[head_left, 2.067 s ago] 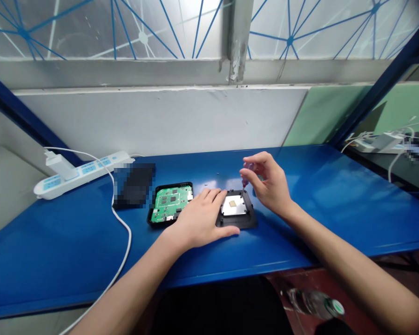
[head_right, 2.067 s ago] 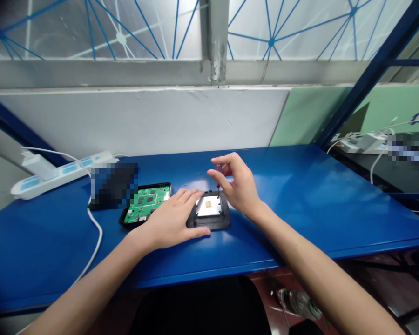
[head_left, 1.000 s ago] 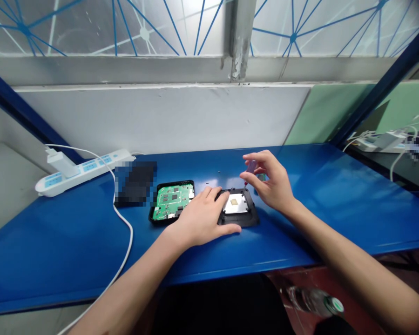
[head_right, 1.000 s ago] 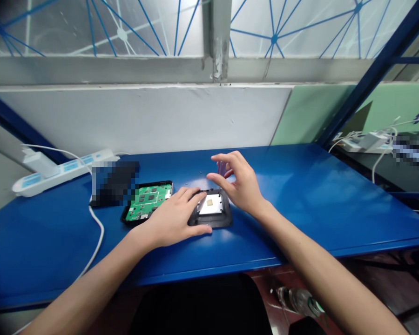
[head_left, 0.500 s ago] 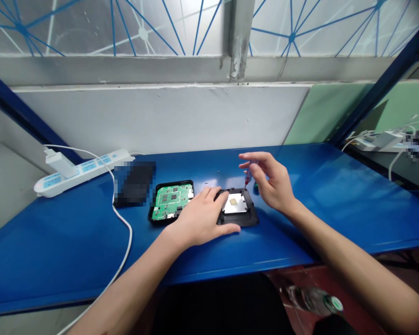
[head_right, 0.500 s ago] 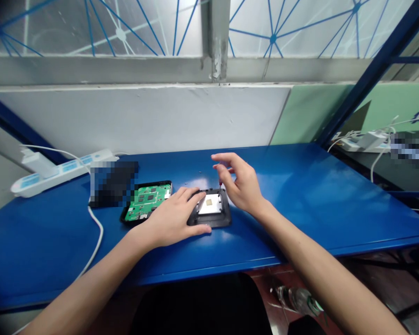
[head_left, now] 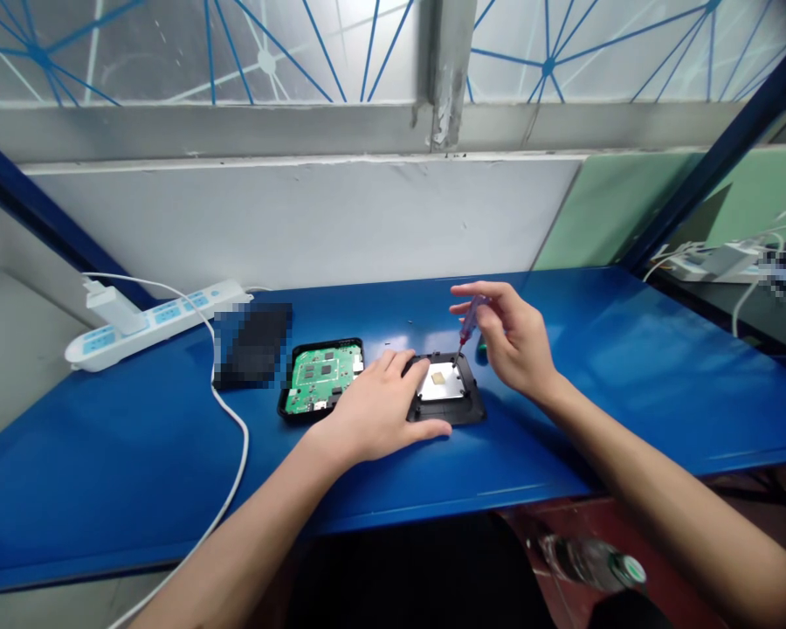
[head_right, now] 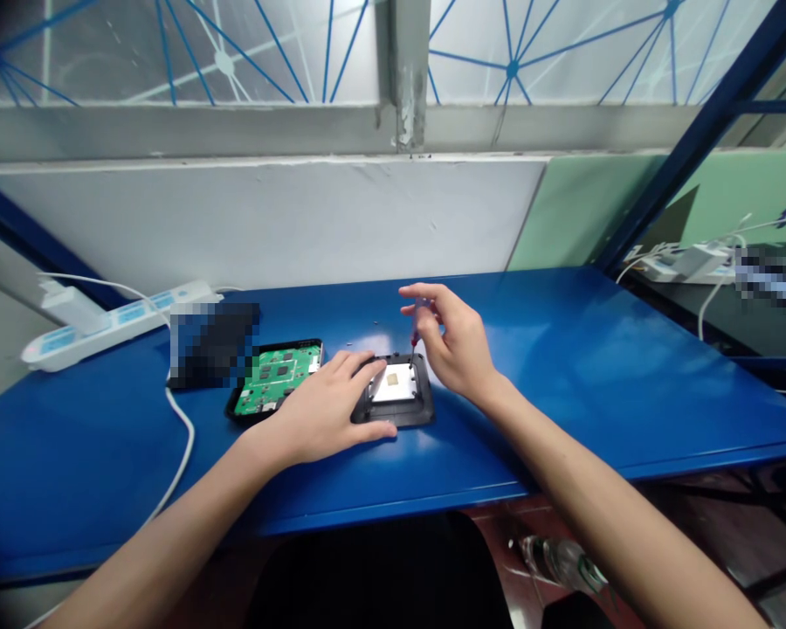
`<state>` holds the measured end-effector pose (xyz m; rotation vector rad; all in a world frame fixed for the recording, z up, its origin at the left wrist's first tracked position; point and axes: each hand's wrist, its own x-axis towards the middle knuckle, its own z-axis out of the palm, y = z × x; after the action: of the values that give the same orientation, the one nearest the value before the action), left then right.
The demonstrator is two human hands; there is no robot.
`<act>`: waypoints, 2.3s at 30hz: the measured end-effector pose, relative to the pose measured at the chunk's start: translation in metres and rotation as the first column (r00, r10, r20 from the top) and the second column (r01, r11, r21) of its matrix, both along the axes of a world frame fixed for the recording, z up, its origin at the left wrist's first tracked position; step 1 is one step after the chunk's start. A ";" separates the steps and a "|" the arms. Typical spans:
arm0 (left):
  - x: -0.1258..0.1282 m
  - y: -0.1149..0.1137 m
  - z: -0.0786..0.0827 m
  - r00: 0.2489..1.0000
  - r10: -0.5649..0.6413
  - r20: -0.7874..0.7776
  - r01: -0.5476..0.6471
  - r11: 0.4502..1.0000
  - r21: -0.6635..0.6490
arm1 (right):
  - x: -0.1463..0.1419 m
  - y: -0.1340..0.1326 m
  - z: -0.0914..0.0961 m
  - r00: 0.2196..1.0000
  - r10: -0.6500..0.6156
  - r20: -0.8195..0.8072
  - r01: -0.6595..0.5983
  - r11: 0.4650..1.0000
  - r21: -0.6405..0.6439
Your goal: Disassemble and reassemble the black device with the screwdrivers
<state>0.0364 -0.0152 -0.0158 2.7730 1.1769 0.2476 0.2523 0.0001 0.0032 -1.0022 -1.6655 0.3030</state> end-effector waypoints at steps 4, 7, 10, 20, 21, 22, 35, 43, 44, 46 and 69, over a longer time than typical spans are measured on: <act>0.001 0.001 0.000 1.000 0.006 -0.009 -0.006 1.000 -0.009 | 0.001 0.004 -0.005 0.999 0.007 0.034 -0.007 1.000 0.009; 0.001 0.001 0.000 1.000 0.010 -0.011 -0.010 1.000 -0.010 | 0.002 0.006 -0.007 0.998 -0.008 0.067 0.007 1.000 0.022; 0.000 0.001 0.000 1.000 0.008 -0.007 -0.008 1.000 -0.008 | 0.002 0.005 -0.006 0.996 -0.014 0.084 0.012 0.999 0.031; 0.000 -0.001 0.003 1.000 0.011 0.011 -0.010 1.000 -0.025 | 0.002 0.007 -0.007 0.993 -0.094 0.072 0.090 0.994 0.065; 0.000 -0.001 0.003 1.000 0.008 0.011 -0.008 1.000 -0.026 | 0.002 0.007 -0.008 0.993 -0.103 0.053 0.101 0.994 0.050; 0.000 -0.001 0.003 1.000 0.005 0.011 -0.005 1.000 -0.026 | 0.001 0.006 -0.008 0.995 -0.100 0.027 0.100 0.995 0.025; 0.000 0.000 0.001 1.000 0.007 0.006 -0.007 1.000 -0.022 | 0.001 0.004 -0.005 0.999 -0.042 0.022 0.040 0.995 0.090; 0.000 0.000 0.000 1.000 0.001 0.011 -0.001 1.000 -0.013 | -0.003 0.002 -0.007 0.995 0.022 -0.097 -0.025 0.999 -0.033; 0.000 0.000 0.000 1.000 -0.001 0.013 0.001 1.000 -0.012 | -0.003 0.001 -0.007 0.995 0.032 -0.096 -0.035 0.999 -0.035; 0.000 0.000 0.000 1.000 -0.003 0.013 0.003 1.000 -0.011 | -0.002 0.000 -0.006 0.997 0.038 -0.072 -0.041 0.999 -0.035; -0.001 0.000 -0.001 1.000 0.002 0.013 -0.002 1.000 -0.015 | 0.000 0.002 -0.002 0.998 -0.068 0.007 0.067 0.994 0.090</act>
<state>0.0356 -0.0149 -0.0165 2.7535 1.1742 0.2555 0.2520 0.0019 0.0012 -0.9914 -1.6357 0.1767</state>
